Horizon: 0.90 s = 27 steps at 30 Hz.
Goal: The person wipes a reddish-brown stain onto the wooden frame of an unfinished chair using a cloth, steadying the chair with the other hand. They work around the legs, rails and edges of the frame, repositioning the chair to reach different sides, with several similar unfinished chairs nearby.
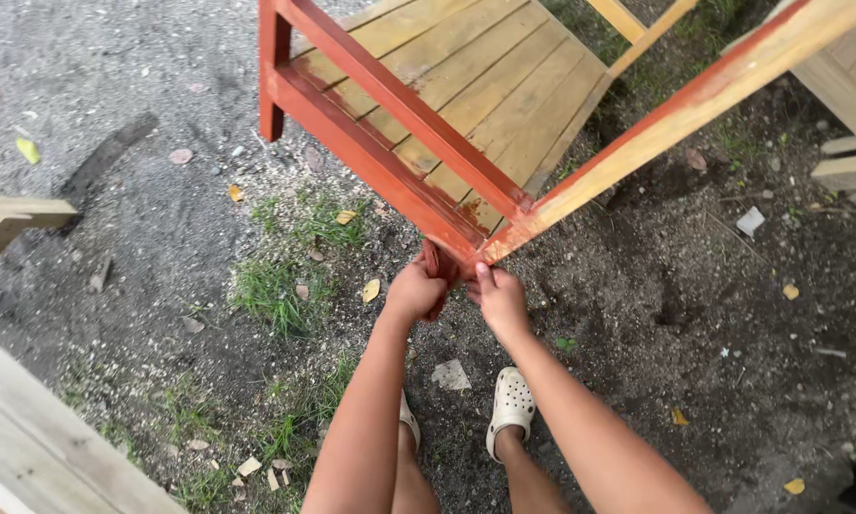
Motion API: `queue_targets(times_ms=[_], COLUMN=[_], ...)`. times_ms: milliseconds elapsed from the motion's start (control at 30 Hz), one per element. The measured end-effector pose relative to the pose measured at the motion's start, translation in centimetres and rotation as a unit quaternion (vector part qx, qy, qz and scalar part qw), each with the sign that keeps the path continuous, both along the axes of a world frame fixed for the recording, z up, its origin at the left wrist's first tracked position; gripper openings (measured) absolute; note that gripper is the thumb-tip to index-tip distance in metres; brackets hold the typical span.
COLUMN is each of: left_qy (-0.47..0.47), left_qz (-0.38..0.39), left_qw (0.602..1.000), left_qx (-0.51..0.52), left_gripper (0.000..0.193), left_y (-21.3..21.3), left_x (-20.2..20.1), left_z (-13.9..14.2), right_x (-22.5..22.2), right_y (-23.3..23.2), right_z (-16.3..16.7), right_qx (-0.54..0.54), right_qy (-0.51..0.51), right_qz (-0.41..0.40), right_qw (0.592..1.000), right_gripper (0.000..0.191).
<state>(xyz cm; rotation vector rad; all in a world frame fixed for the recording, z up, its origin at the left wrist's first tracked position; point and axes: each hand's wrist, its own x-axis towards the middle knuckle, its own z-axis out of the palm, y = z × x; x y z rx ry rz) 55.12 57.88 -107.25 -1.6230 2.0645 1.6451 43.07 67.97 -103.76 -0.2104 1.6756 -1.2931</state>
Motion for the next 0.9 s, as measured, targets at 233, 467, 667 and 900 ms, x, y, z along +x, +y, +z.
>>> queue_targets(times_ms=[233,467,667,900], left_qy=[-0.122,-0.039,0.092,-0.069], left_qz=[-0.138,-0.154,-0.115,-0.111], left_qw=[0.973,0.984,0.986,0.990], left_qx=[-0.138,-0.086,-0.081,-0.054], left_gripper=[0.038,0.034,0.037,0.035], left_y=[-0.2,-1.8,-0.3,-4.7], left_x=[-0.8,1.5,4.6,6.3], left_z=[-2.0,-5.9,-2.7,-0.4], right_x=[0.5,1.5,2.6,2.7], right_y=[-0.1,0.2,0.1,-0.3], right_z=[-3.8,-5.7,-6.2,-6.5], right_qx=[-0.026,0.003,-0.012,0.001], right_qy=[-0.055,-0.048,-0.035,-0.052], right_qz=[-0.080,-0.098,-0.113,-0.115], right_qw=[0.995,0.994,0.993,0.992], right_gripper=[0.039,0.042,0.046,0.045])
